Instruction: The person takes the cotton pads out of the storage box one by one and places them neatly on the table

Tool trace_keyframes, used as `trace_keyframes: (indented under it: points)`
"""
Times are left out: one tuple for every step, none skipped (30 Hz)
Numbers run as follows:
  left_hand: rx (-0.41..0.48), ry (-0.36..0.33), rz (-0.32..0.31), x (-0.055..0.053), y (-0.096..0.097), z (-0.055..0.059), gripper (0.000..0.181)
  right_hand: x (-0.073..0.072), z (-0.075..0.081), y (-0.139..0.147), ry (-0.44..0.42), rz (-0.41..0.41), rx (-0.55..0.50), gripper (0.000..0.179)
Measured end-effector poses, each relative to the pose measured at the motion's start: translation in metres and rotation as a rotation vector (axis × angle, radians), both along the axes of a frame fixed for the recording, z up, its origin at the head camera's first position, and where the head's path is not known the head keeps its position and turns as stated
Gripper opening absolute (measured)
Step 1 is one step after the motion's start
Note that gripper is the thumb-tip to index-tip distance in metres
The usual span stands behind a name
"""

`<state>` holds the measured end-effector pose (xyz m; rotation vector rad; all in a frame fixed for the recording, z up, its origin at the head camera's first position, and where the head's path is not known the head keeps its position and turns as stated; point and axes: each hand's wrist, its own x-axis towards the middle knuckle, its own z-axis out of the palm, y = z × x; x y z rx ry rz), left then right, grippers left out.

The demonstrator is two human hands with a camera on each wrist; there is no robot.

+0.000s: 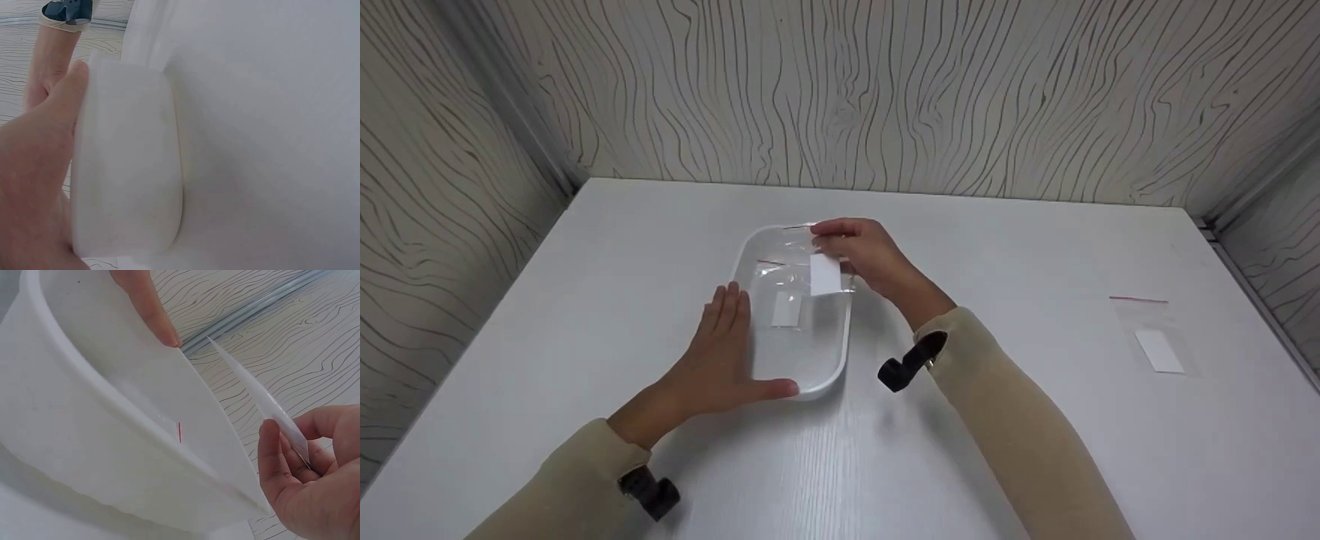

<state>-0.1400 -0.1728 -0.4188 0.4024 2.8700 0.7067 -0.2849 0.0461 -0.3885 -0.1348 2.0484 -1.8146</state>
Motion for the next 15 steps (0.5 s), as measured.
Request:
trace_keyframes:
  points:
    - [0.0,0.001,-0.001,0.0,0.0,0.0,0.14,0.0,0.0,0.001,-0.002,-0.001,0.001,0.026]
    - [0.001,0.001,-0.002,0.0,0.0,0.0,0.14,0.001,0.0,0.001,-0.003,-0.003,0.007,0.026]
    - [0.003,0.0,-0.001,0.0,0.0,0.0,0.14,0.001,0.0,0.002,-0.005,-0.004,0.011,0.026]
    - [0.004,0.001,0.0,0.0,0.0,0.0,0.14,0.001,-0.001,0.002,-0.007,-0.004,0.011,0.026]
    - [0.006,-0.001,0.001,0.0,0.0,-0.001,0.14,0.002,-0.001,0.003,-0.01,-0.004,0.013,0.026]
    - [0.009,-0.002,0.002,0.0,0.0,-0.001,0.14,0.002,0.0,0.004,-0.011,-0.005,0.016,0.026]
    - [0.009,-0.003,0.003,0.0,0.0,0.0,0.14,0.002,0.0,0.004,-0.012,-0.005,0.017,0.026]
    - [0.009,-0.003,0.003,0.0,0.0,0.0,0.14,0.002,0.0,0.005,-0.012,-0.004,0.017,0.026]
    - [0.009,-0.003,0.003,-0.001,0.0,0.0,0.14,0.002,0.0,0.006,-0.012,-0.003,0.014,0.026]
    - [0.008,-0.002,0.003,-0.001,0.0,0.0,0.14,0.003,0.0,0.007,-0.012,-0.003,0.014,0.026]
    - [0.007,-0.007,0.004,-0.001,0.0,0.0,0.14,0.003,0.0,0.008,-0.009,-0.001,0.012,0.026]
    - [0.008,-0.012,0.007,-0.001,0.0,0.001,0.14,0.003,0.0,0.009,-0.006,0.0,0.01,0.027]
    - [0.007,-0.015,0.01,-0.001,0.0,0.001,0.14,0.003,0.0,0.01,-0.005,0.001,0.005,0.027]
    - [0.009,-0.019,0.012,-0.001,0.0,0.001,0.14,0.003,0.0,0.011,-0.004,0.003,-0.001,0.028]
    - [0.012,-0.024,0.014,0.0,-0.001,0.002,0.14,0.004,0.0,0.012,-0.001,0.003,-0.004,0.028]
